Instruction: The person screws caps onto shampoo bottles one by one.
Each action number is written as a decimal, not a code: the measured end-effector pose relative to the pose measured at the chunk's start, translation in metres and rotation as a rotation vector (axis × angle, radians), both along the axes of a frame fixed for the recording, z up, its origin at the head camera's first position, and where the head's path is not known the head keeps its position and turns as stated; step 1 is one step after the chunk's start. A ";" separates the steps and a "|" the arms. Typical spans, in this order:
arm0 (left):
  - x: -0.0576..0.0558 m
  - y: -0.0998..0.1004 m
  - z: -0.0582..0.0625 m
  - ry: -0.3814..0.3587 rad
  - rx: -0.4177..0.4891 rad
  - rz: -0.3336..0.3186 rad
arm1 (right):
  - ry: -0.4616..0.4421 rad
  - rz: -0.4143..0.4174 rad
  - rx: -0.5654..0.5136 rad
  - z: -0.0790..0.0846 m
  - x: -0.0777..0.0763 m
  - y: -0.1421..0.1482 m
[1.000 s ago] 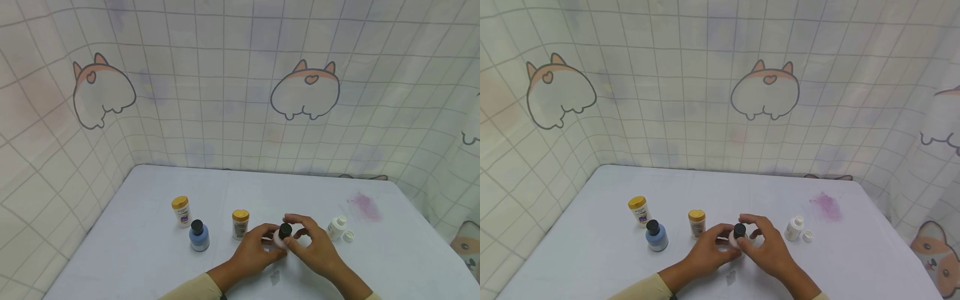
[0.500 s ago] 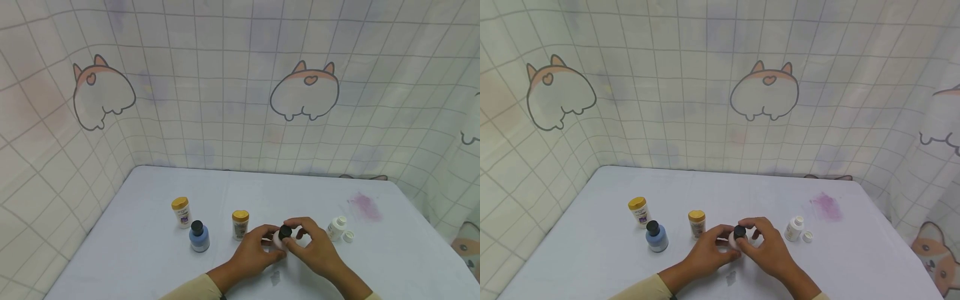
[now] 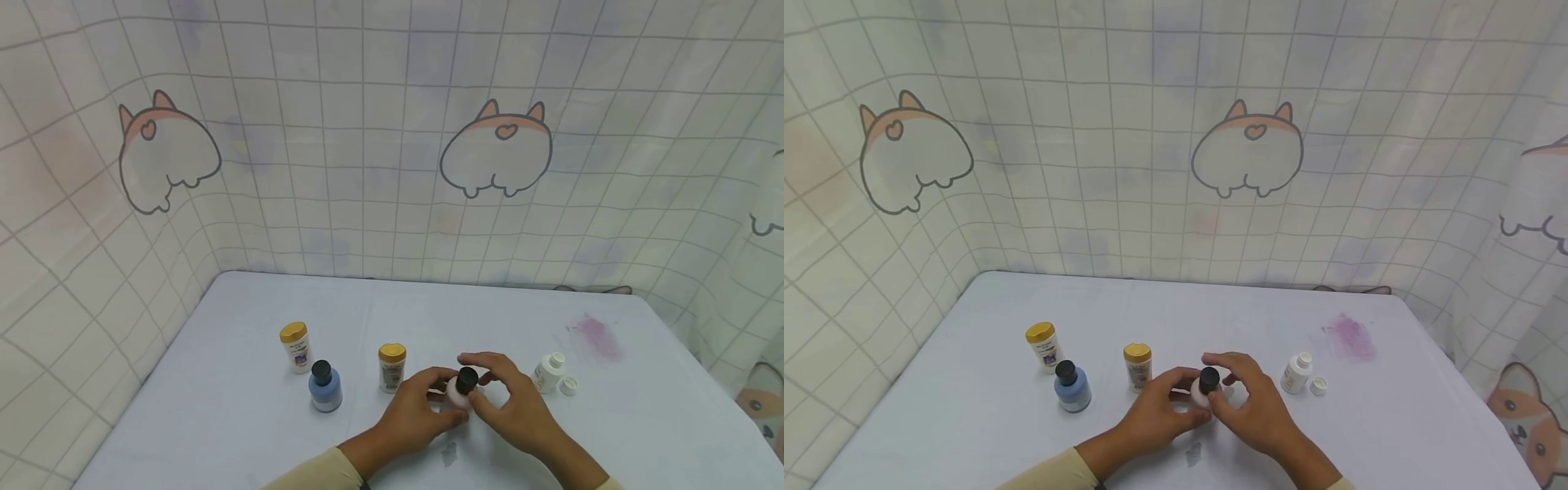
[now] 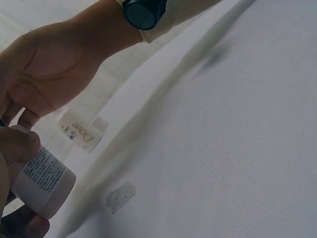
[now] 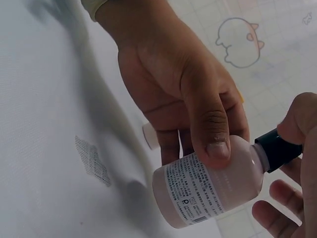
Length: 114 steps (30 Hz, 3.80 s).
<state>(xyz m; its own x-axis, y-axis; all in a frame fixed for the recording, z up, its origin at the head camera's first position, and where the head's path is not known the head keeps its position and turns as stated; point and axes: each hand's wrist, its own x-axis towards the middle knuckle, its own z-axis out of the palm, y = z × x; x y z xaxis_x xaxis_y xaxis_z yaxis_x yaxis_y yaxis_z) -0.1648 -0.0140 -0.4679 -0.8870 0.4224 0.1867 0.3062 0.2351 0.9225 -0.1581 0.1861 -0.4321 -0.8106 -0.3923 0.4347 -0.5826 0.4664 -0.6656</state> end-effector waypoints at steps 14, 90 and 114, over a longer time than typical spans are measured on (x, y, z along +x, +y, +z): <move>0.000 -0.001 0.000 -0.025 0.005 0.007 | -0.164 -0.152 -0.007 -0.003 0.001 -0.004; 0.000 -0.004 0.004 -0.019 -0.004 0.007 | -0.016 0.034 0.029 0.006 -0.005 -0.001; 0.000 -0.003 0.005 -0.016 -0.011 0.010 | -0.057 0.027 0.053 0.005 -0.005 -0.002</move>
